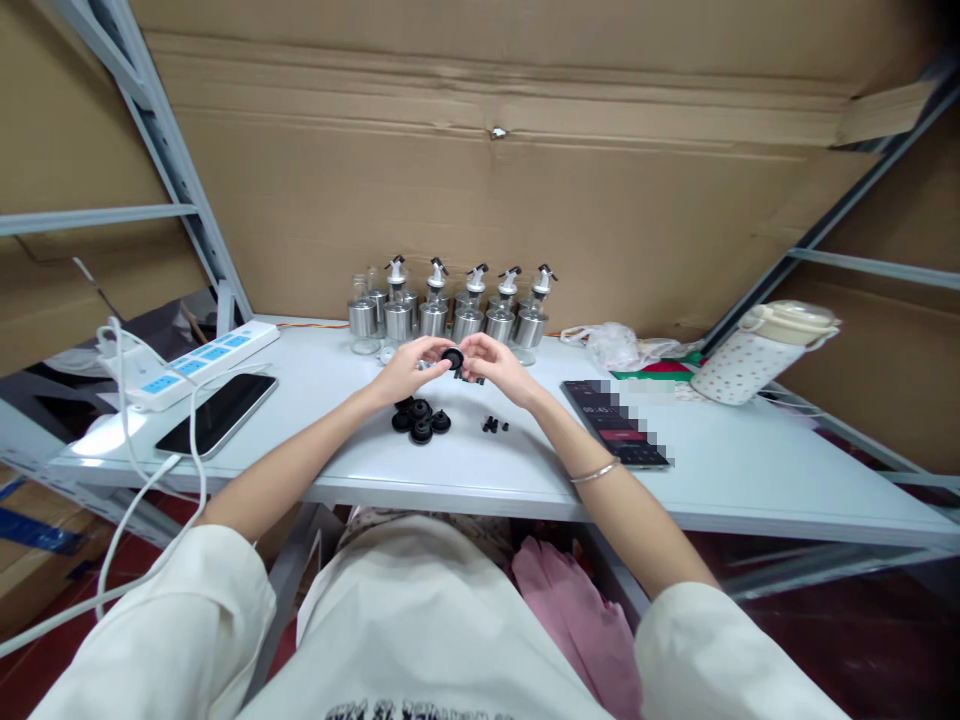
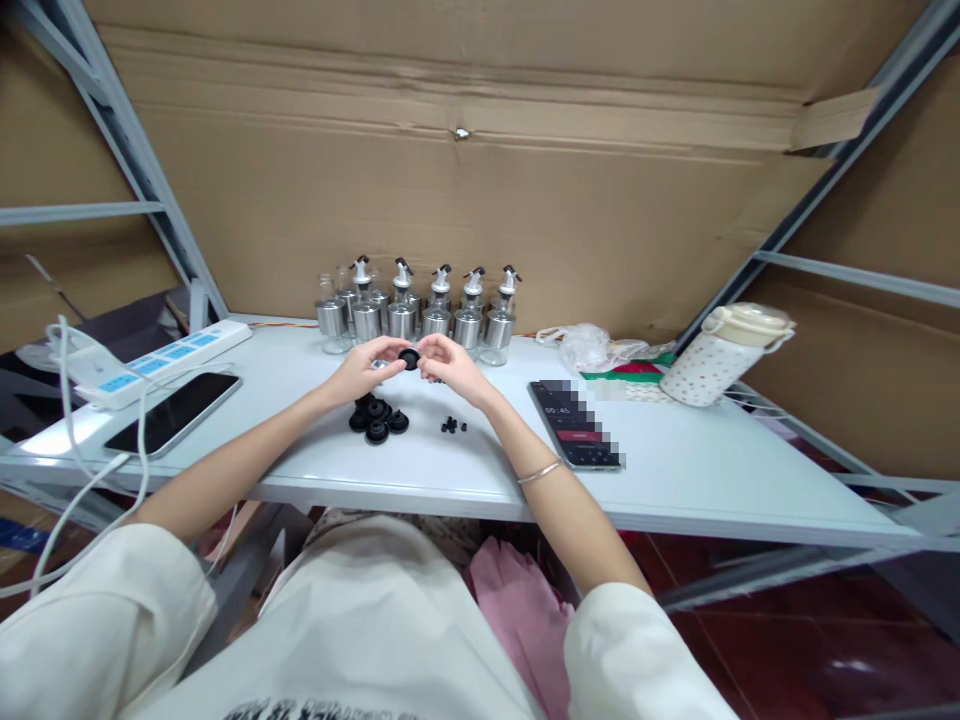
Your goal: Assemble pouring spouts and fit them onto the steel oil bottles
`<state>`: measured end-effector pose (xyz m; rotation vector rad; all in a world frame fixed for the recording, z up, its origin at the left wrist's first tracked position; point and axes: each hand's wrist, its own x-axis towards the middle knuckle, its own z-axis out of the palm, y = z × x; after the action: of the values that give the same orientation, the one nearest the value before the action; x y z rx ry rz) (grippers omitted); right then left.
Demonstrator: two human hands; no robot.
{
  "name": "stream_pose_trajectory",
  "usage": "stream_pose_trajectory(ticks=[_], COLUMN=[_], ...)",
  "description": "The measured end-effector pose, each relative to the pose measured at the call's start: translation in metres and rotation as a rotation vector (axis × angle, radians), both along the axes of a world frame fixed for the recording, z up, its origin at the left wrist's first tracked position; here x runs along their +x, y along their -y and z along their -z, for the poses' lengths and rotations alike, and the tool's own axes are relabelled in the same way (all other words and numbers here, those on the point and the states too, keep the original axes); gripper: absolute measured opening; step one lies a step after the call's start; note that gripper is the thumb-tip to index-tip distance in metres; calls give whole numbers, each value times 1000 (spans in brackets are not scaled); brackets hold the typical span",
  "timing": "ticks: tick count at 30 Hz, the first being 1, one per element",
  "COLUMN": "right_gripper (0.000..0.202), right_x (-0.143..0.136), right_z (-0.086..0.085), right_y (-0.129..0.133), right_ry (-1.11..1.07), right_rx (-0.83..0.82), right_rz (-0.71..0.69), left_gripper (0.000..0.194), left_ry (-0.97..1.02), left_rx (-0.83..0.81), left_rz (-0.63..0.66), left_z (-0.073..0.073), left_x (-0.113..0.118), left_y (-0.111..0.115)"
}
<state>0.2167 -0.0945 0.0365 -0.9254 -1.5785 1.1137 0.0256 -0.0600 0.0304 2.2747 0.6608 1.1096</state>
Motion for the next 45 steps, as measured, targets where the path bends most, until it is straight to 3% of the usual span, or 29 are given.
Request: stream_pose_trajectory(ticks=[8, 17, 29, 45], right_gripper=[27, 25, 27, 25], right_x=[-5, -5, -6, -12], right_z=[0, 3, -3, 3], right_y=[3, 0, 6, 7], right_ry=[12, 47, 47, 128], right_rx=[10, 56, 26, 60], right_rz=[-8, 12, -7, 24], left_gripper=[39, 24, 25, 15], left_ry=[33, -215, -271, -335], left_rx=[-91, 115, 137, 143], left_rz=[22, -127, -114, -85], left_z=[1, -7, -6, -6], left_x=[3, -2, -3, -3], left_y=[2, 10, 8, 8])
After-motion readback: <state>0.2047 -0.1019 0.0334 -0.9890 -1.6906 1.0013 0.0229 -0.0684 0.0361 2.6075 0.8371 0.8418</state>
